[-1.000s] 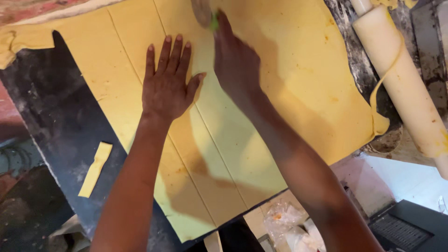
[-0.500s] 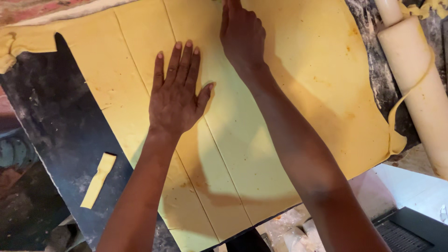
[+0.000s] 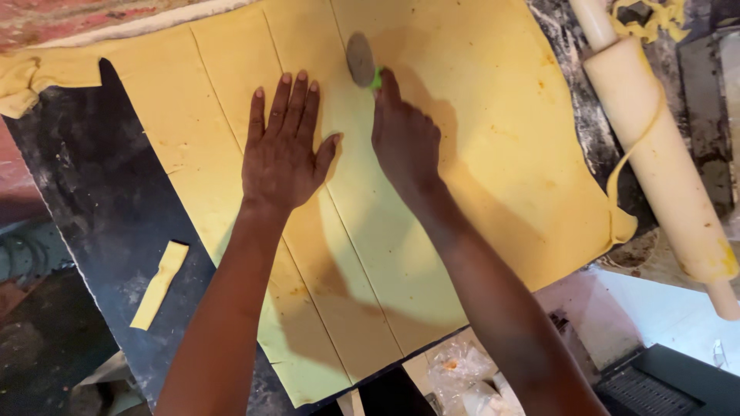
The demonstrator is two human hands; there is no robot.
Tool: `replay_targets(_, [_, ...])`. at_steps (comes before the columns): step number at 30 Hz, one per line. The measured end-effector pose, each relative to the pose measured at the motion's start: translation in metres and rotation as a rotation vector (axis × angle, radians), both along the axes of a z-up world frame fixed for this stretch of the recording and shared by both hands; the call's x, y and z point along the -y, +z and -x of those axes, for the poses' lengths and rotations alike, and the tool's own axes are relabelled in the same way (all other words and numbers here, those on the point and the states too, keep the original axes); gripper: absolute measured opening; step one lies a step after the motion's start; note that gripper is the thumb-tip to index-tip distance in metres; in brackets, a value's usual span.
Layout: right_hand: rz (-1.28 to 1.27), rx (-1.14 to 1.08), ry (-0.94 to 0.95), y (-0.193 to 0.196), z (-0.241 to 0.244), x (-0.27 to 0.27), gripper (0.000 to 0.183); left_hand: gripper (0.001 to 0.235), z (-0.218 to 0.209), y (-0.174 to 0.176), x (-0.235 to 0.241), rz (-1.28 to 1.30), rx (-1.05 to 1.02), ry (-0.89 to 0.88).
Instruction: The person cuts a large sheet of dough into squares using a pizza cutter, then places a portion of a cooked filling onto each square. The person uses a scraper to clean the filling pot and places dough balls onto the filled squares.
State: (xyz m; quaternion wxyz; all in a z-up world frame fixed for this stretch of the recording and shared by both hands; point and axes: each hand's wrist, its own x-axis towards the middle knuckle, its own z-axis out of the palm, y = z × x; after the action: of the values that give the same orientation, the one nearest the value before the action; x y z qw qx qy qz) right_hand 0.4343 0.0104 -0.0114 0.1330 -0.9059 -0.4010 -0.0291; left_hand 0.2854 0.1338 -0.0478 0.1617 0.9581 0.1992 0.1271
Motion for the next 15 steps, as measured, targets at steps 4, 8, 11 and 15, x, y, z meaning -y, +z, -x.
replay_targets(4, [-0.018, -0.016, 0.001, 0.014, 0.026, 0.034, 0.035, 0.073, 0.0, -0.004, 0.001, -0.011, 0.012, -0.011])
replay_targets(8, [-0.043, -0.003, 0.02, 0.019, 0.045, 0.063, 0.035, 0.074, 0.0, -0.009, 0.0, -0.007, 0.017, -0.023])
replay_targets(11, [-0.049, -0.037, 0.025, 0.022, 0.057, 0.082, 0.037, 0.074, 0.001, -0.011, 0.004, -0.004, 0.037, -0.018])
replay_targets(15, [-0.027, -0.033, 0.002, 0.026, 0.072, 0.106, 0.04, 0.075, 0.003, -0.005, 0.024, -0.095, 0.012, -0.042])
